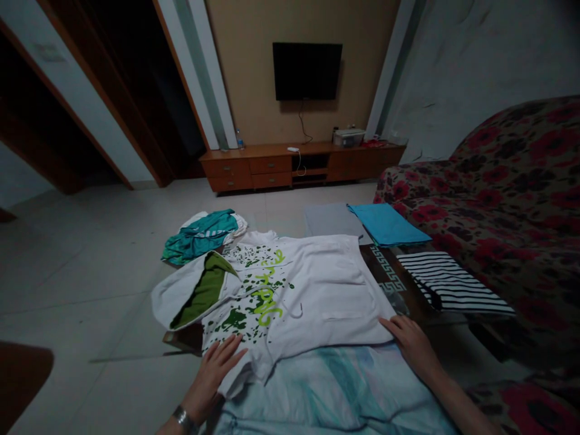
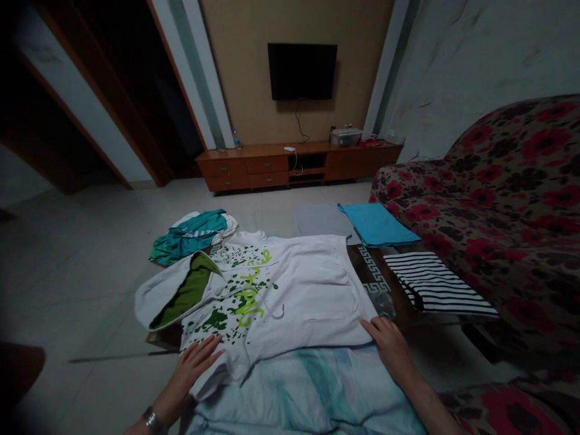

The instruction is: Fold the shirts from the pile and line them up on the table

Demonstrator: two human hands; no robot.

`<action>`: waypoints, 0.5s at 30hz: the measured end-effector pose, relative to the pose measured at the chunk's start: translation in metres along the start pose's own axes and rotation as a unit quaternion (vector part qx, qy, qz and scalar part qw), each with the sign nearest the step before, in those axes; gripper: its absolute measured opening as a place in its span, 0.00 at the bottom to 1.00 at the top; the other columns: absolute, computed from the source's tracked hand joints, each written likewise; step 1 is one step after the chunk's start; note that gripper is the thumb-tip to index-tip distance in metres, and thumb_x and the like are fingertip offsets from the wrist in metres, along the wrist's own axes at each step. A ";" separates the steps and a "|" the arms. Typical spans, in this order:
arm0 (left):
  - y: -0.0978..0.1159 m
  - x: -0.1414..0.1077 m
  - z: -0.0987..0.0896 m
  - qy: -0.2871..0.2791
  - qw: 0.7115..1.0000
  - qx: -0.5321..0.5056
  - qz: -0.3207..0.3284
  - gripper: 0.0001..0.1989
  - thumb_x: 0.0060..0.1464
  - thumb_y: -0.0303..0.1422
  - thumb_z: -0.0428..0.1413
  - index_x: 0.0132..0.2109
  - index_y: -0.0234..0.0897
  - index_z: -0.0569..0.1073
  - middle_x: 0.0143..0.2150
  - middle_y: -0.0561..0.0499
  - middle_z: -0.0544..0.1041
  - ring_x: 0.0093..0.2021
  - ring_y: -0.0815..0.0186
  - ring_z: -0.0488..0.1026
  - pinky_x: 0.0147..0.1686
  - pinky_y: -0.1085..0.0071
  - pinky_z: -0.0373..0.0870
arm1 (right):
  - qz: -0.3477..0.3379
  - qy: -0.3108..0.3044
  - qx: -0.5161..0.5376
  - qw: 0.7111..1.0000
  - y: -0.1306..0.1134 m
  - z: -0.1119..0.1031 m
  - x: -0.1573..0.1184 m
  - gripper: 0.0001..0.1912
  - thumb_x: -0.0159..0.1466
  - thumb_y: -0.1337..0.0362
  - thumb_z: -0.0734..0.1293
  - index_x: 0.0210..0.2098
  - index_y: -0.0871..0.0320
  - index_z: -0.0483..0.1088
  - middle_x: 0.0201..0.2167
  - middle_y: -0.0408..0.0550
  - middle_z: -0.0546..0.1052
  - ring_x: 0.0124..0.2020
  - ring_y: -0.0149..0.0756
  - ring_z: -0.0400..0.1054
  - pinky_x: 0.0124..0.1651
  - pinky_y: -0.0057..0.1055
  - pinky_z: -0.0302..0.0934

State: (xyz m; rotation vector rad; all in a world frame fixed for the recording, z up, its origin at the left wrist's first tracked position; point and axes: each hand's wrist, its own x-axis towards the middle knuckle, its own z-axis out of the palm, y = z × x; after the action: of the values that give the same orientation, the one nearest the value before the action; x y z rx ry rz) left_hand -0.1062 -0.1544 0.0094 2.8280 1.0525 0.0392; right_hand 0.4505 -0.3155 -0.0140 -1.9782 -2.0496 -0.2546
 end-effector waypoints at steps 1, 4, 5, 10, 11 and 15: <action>-0.002 -0.002 0.001 0.010 1.000 -0.013 0.010 0.39 0.47 0.24 0.51 0.66 0.50 0.55 0.70 0.51 0.51 0.68 0.57 0.49 0.65 0.54 0.44 | 0.002 0.000 0.008 1.000 0.002 -0.001 -0.003 0.25 0.58 0.76 0.56 0.51 0.55 0.71 0.39 0.51 0.73 0.41 0.39 0.66 0.42 0.34 0.62; -0.002 -0.007 0.002 0.040 0.997 -0.062 0.033 0.29 0.57 0.30 0.44 0.66 0.48 0.57 0.68 0.51 0.56 0.67 0.61 0.52 0.65 0.60 0.46 | 0.023 0.012 0.030 0.999 0.015 -0.006 -0.015 0.22 0.59 0.74 0.57 0.47 0.56 0.74 0.39 0.52 0.73 0.43 0.40 0.66 0.45 0.36 0.62; 0.001 -0.010 0.002 0.047 0.995 -0.081 0.037 0.27 0.59 0.32 0.43 0.66 0.49 0.57 0.68 0.52 0.58 0.67 0.61 0.53 0.65 0.61 0.47 | 0.032 0.018 0.032 0.999 0.022 -0.008 -0.020 0.21 0.59 0.73 0.57 0.46 0.56 0.74 0.40 0.52 0.73 0.43 0.41 0.66 0.46 0.37 0.62; 0.030 -0.020 0.002 0.036 0.985 -0.154 0.070 0.25 0.62 0.39 0.40 0.66 0.53 0.56 0.67 0.52 0.59 0.66 0.59 0.55 0.65 0.59 0.49 | 0.054 0.040 0.030 0.997 0.067 -0.013 -0.050 0.21 0.56 0.69 0.60 0.45 0.49 0.74 0.39 0.52 0.74 0.42 0.46 0.69 0.44 0.43 0.63; 0.037 -0.022 0.003 0.025 0.983 -0.161 0.079 0.25 0.62 0.40 0.41 0.66 0.53 0.56 0.67 0.52 0.59 0.66 0.58 0.55 0.64 0.57 0.48 | 0.050 0.041 0.036 0.997 0.073 -0.014 -0.054 0.21 0.55 0.69 0.60 0.44 0.46 0.75 0.38 0.52 0.74 0.41 0.47 0.69 0.41 0.44 0.63; 0.061 -0.024 0.005 -0.020 0.978 -0.188 0.086 0.25 0.61 0.42 0.45 0.65 0.52 0.58 0.64 0.50 0.64 0.64 0.56 0.58 0.63 0.52 0.50 | 0.034 0.043 0.085 0.995 0.043 -0.027 -0.049 0.23 0.56 0.65 0.61 0.48 0.35 0.71 0.36 0.51 0.75 0.35 0.52 0.70 0.34 0.49 0.63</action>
State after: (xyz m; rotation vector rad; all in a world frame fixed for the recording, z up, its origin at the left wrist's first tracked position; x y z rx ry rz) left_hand -0.0840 -0.2166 0.0122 2.5522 0.7019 0.1780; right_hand 0.4961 -0.3683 -0.0069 -1.8976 -1.8800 -0.1441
